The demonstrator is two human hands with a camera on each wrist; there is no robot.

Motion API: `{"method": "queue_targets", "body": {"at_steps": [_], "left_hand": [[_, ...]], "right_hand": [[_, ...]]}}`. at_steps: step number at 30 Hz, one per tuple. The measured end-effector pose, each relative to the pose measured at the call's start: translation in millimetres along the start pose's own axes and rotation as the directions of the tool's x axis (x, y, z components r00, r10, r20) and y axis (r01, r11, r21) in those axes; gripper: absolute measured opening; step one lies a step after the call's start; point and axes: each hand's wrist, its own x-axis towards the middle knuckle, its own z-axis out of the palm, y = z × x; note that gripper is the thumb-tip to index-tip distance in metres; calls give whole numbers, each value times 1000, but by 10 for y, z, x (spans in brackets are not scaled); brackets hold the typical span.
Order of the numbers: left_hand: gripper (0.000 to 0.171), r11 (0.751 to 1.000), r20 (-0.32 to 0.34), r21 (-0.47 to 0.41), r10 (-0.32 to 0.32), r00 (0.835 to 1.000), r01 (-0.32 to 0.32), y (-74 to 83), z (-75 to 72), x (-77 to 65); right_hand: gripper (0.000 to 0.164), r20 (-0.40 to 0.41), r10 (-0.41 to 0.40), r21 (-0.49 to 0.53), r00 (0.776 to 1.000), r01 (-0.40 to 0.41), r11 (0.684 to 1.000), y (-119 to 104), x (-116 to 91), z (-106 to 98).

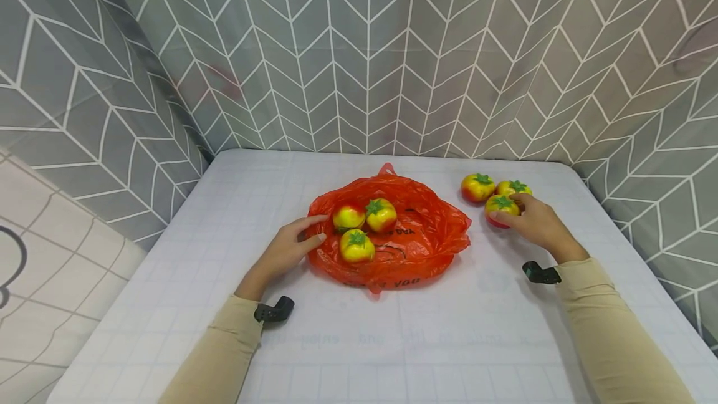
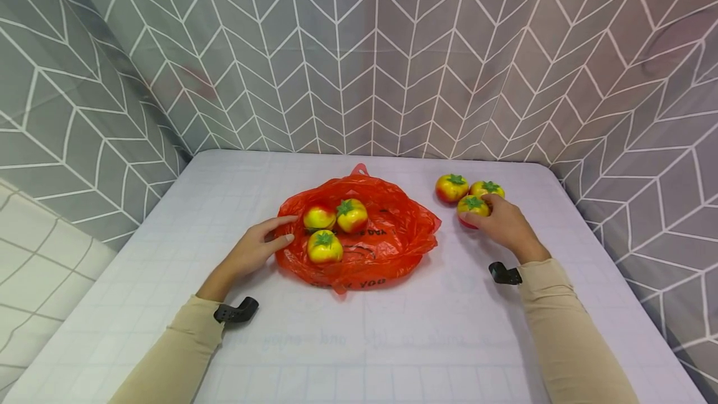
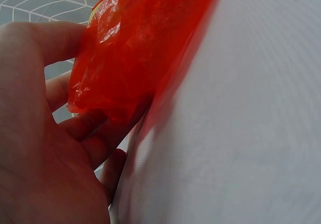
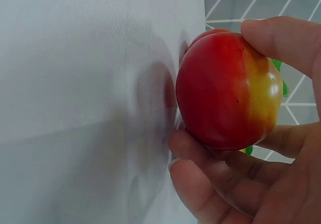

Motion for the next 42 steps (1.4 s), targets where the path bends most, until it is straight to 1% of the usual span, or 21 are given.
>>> {"method": "queue_targets", "body": {"at_steps": [11, 16, 20, 25, 31, 36, 42], "left_hand": [[46, 1000, -4, 6, 13, 1000, -13, 18, -2, -2], [46, 999, -9, -5, 46, 999, -46, 16, 0, -4], [46, 998, -14, -6, 60, 998, -60, 7, 0, -5], [46, 998, -15, -4, 59, 998, -60, 8, 1, -4], [46, 998, -15, -1, 64, 998, -64, -8, 2, 4], [46, 999, -14, -1, 54, 998, -54, -21, 3, 8], [47, 999, -11, -3, 46, 999, -46, -16, 5, 2]], "right_hand": [[98, 34, 30, 16, 999, -31, 999, -12, 20, 42], [100, 39, 42, 16, 998, -42, 999, -3, 22, 68], [104, 44, 48, 16, 998, -49, 999, 5, 21, 84], [107, 52, 48, 28, 997, -50, 998, 4, 24, 105], [106, 51, 49, 29, 998, -50, 998, -10, 34, 130], [106, 55, 54, 35, 997, -56, 998, -8, 40, 139], [108, 54, 42, 41, 998, -44, 998, 4, 37, 141]]}}
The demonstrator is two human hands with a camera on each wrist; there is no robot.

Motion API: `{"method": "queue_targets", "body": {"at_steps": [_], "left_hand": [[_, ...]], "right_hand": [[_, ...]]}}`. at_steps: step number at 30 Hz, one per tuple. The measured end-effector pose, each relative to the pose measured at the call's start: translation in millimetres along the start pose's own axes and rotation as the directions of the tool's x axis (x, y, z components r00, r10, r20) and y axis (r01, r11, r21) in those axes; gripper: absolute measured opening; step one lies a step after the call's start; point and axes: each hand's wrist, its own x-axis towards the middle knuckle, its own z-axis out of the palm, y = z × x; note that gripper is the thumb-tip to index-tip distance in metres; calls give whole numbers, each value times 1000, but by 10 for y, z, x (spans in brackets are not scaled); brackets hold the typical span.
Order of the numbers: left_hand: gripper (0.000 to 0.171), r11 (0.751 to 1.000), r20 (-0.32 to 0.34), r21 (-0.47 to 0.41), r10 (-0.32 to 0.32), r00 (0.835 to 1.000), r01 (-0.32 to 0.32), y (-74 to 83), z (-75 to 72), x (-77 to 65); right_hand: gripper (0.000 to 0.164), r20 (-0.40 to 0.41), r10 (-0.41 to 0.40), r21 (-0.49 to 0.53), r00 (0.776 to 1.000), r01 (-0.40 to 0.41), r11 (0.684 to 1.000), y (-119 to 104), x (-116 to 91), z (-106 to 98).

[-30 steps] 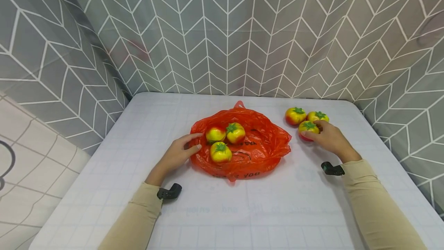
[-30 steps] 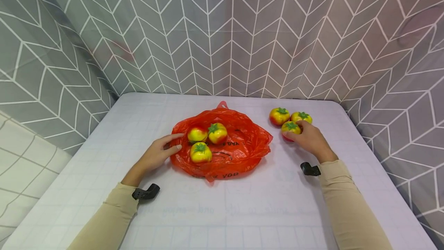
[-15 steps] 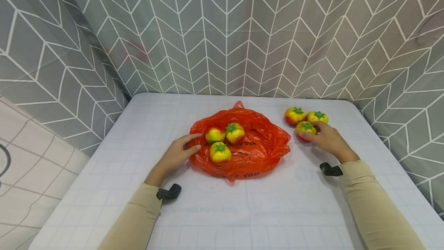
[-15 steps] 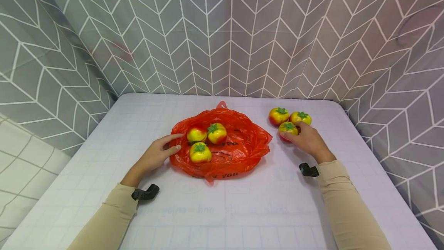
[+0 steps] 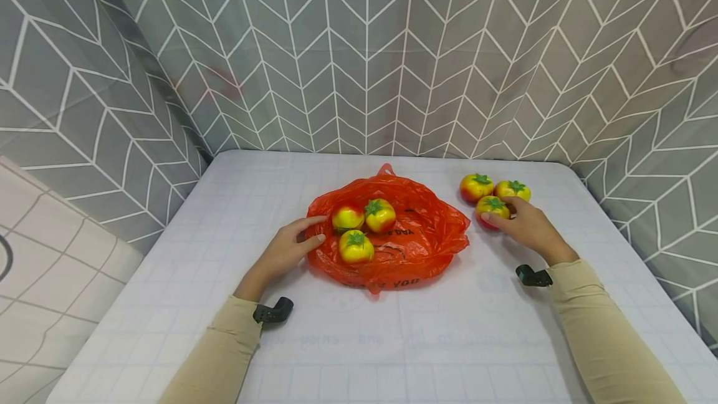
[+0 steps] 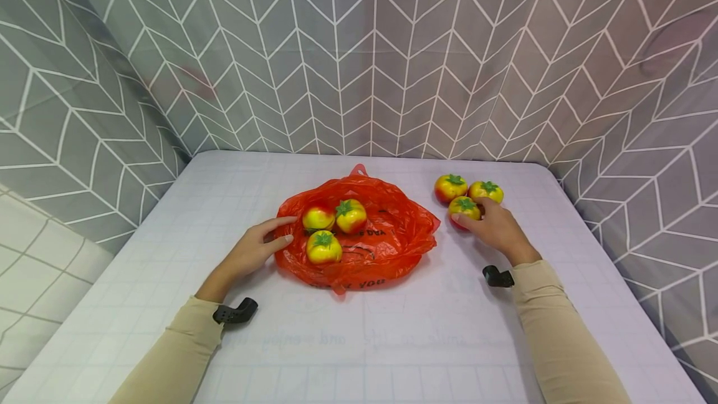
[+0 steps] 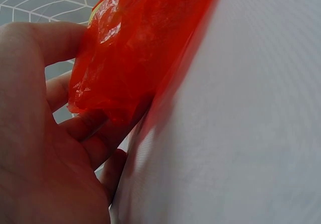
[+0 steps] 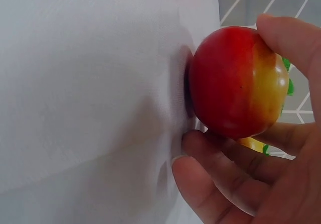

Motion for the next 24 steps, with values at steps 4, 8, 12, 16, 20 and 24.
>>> {"method": "queue_targets", "body": {"at_steps": [4, 8, 12, 16, 20, 24], "left_hand": [[47, 1000, 3, 1, 2, 1000, -2, 7, 1, -8], [46, 1000, 5, 7, -14, 1000, 14, 8, -1, -6], [46, 1000, 3, 9, -23, 1000, 23, 3, -6, 2], [45, 1000, 5, 5, -21, 1000, 21, -8, -5, 0], [45, 1000, 8, 5, -22, 1000, 22, -19, 2, -4], [45, 1000, 6, 9, -19, 1000, 19, -17, 2, -2]], "right_hand": [[108, 4, -19, -7, 1000, 19, 1000, 18, -21, -23], [106, 4, -26, -4, 1000, 26, 1000, 35, -40, -35], [105, -8, -24, 3, 1000, 24, 1000, 46, -44, -23], [104, -23, -25, 6, 999, 25, 1000, 55, -33, -3], [105, -21, -18, 14, 1000, 18, 1000, 56, -19, 9], [106, -13, -9, 17, 1000, 9, 1000, 43, -13, 8]]}}
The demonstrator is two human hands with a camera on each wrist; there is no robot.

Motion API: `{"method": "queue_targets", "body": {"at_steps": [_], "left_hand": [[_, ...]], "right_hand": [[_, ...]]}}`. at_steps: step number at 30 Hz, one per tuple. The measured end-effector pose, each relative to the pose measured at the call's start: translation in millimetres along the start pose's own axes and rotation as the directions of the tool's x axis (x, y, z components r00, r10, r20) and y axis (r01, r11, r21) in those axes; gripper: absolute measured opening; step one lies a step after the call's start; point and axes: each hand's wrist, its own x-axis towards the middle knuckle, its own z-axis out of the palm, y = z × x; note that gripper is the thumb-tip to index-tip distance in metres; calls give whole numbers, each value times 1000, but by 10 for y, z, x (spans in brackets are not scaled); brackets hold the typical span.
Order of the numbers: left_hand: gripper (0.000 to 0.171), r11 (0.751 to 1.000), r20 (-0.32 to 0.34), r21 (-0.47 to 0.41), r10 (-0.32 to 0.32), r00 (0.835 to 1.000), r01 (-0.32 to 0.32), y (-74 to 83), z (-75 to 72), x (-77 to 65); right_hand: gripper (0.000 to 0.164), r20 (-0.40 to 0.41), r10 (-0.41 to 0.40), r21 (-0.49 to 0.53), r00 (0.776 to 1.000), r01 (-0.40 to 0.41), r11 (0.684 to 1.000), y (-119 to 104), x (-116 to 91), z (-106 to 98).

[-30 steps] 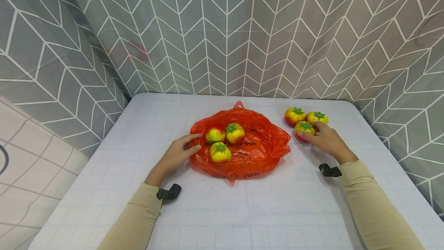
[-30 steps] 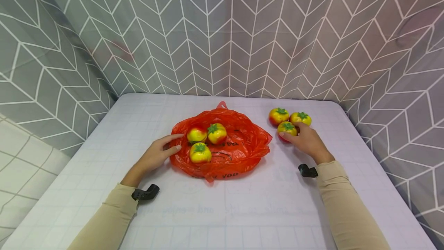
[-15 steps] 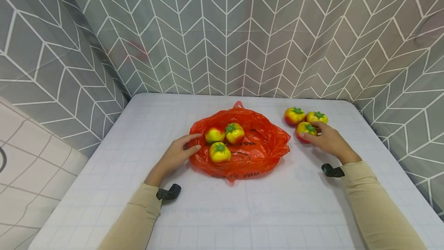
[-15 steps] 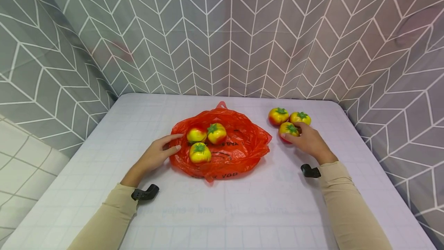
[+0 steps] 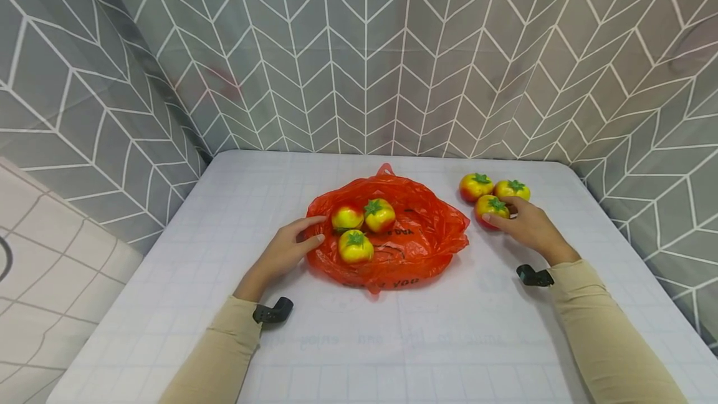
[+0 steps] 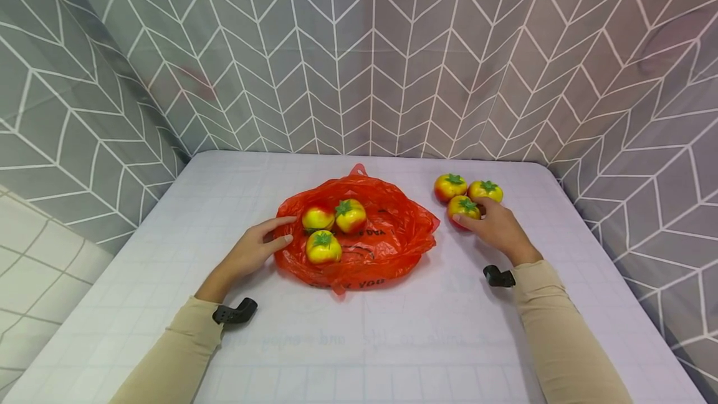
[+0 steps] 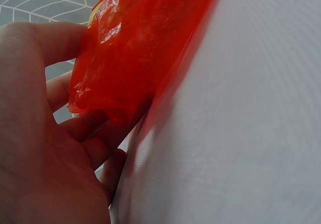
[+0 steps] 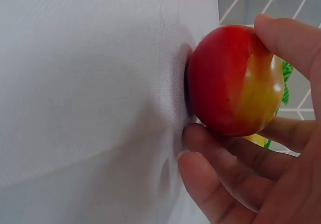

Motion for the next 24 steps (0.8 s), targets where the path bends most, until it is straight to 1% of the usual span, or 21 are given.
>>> {"method": "queue_targets", "body": {"at_steps": [8, 13, 20, 24], "left_hand": [[45, 1000, 3, -1, -6, 1000, 6, 33, -14, -1], [47, 1000, 5, 8, 4, 1000, -4, 45, -17, -5], [47, 1000, 6, 6, -4, 1000, 4, 51, -16, -2], [47, 1000, 5, 8, -6, 1000, 6, 50, -16, -4]], "right_hand": [[106, 19, -17, -20, 1000, 17, 1000, -23, -23, -37], [106, 40, -19, -14, 999, 20, 1000, -26, -57, -98], [98, 21, -33, -50, 999, 34, 998, -40, -101, -218], [98, 18, -30, -53, 999, 31, 998, -85, -127, -296]]}}
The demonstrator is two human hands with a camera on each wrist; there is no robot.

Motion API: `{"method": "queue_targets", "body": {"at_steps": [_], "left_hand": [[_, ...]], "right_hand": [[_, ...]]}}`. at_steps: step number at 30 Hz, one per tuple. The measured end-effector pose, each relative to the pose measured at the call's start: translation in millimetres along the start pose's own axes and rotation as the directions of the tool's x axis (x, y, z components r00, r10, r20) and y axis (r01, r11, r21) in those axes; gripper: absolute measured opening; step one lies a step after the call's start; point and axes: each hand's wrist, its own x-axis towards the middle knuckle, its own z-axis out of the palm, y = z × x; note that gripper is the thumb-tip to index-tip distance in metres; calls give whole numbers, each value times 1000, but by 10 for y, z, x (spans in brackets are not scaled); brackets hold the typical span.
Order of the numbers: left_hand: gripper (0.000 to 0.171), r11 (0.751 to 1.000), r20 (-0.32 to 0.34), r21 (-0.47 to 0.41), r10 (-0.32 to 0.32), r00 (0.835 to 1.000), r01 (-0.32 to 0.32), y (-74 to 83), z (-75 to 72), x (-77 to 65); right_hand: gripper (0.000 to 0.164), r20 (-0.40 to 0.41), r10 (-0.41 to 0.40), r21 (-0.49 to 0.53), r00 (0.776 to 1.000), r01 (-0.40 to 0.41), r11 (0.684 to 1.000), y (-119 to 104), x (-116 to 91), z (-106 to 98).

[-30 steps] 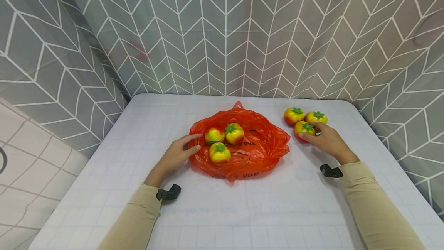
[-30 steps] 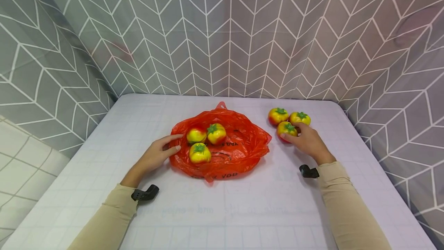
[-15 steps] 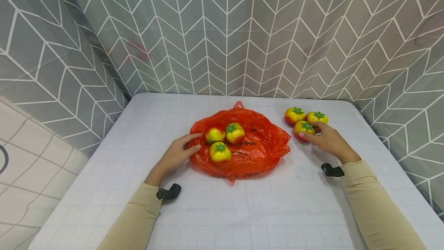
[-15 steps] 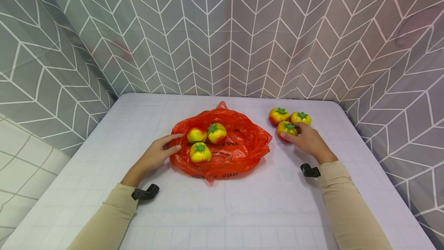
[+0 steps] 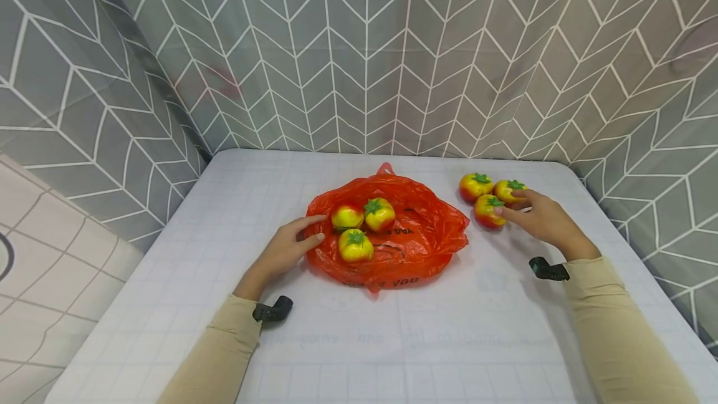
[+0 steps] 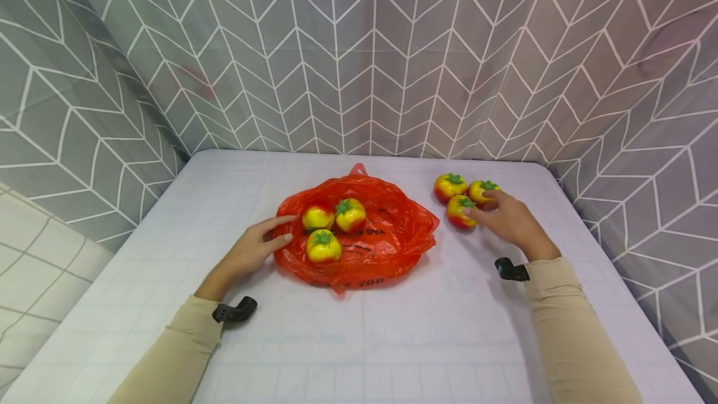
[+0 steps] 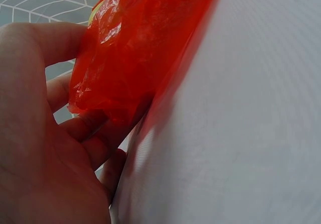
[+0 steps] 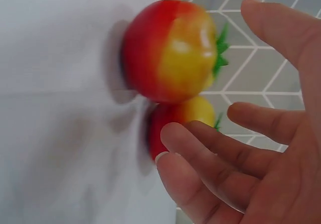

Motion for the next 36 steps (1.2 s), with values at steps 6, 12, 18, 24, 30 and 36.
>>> {"method": "queue_targets", "body": {"at_steps": [6, 12, 18, 24, 30, 36], "left_hand": [[47, 1000, 0, -5, 10, 1000, -10, -4, -6, 1], [47, 1000, 2, -12, 9, 1000, -9, 2, -14, -10], [47, 1000, 5, -13, 0, 1000, 0, -10, -7, -16], [46, 1000, 10, -9, -6, 1000, 6, -17, 14, -20], [46, 1000, 3, 0, -1, 1000, 1, -2, 4, -25], [47, 1000, 0, 7, 2, 1000, -2, 1, 0, -24]], "right_hand": [[93, -18, -35, -10, 999, 35, 999, -124, -31, -91], [85, -33, -96, 14, 995, 96, 995, -357, -36, -106], [80, -28, -134, 66, 991, 136, 989, -591, -2, -43], [72, -21, -170, 127, 985, 171, 977, -748, 20, 3], [60, -36, -254, 130, 967, 256, 958, -894, 60, -1], [54, 6, -308, 164, 951, 303, 939, -998, 118, 30]]}}
